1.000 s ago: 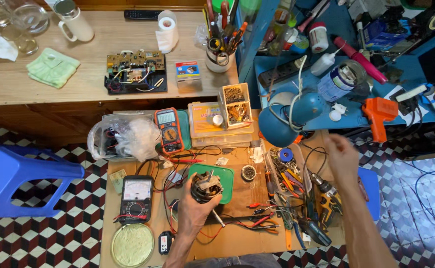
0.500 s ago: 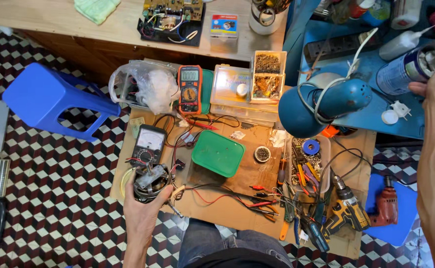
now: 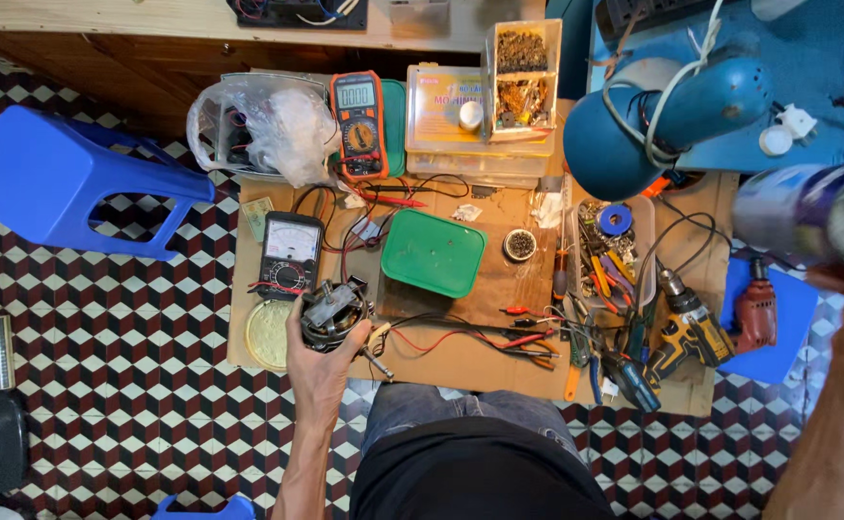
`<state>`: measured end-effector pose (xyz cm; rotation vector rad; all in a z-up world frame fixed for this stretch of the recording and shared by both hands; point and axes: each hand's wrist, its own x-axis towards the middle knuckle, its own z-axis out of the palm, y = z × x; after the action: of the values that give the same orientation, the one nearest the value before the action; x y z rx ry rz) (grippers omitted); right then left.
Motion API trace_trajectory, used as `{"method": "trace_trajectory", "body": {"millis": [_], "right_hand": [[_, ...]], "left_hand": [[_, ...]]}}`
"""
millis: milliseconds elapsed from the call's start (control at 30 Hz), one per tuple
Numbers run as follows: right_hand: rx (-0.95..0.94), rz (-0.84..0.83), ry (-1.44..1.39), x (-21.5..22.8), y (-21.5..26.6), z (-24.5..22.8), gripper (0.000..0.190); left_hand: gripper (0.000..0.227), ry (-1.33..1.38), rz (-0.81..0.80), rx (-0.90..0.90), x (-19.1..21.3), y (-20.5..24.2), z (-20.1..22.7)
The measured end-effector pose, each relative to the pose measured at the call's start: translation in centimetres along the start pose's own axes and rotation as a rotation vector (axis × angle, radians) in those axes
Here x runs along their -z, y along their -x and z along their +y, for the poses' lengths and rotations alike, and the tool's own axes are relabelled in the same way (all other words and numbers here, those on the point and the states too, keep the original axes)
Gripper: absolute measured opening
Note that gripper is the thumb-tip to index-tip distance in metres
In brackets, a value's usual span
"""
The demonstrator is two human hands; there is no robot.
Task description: The person uses a cordless drill to remove a screw from a cylindrical electrical component, then wipes the component and a metal rod with a tissue. The workspace contains various tools and electronic parts.
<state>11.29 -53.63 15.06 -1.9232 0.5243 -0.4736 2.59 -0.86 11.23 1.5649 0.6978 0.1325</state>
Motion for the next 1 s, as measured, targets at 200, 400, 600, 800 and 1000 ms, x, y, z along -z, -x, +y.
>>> {"method": "trace_trajectory", "body": {"millis": [200,400,600,800,1000], "right_hand": [[-0.315,-0.234,0.154,-9.9,13.3,0.6,0.037],[-0.137,-0.295,0.314,-18.1,16.9,4.5,0.056],[-0.1,-0.32,0.414,-21.2,17.5,6.4,0.052],[0.062,-0.303,0.364,-22.7,15.6,6.4,0.05],[-0.069,-0.337,0.369,-23.7,14.5,6.6,0.052]], "left_hand": [[0.081,-0.137,-0.149,-0.044,-0.2,-1.1,-0.4],[0.084,-0.152,-0.199,-0.069,-0.6,-0.9,-0.1],[0.081,-0.148,-0.198,-0.037,-0.1,-0.3,0.1],[0.08,-0.186,-0.192,-0.031,0.1,0.1,0.1],[0.082,-0.152,-0.212,-0.015,-0.4,0.4,0.4]]}}
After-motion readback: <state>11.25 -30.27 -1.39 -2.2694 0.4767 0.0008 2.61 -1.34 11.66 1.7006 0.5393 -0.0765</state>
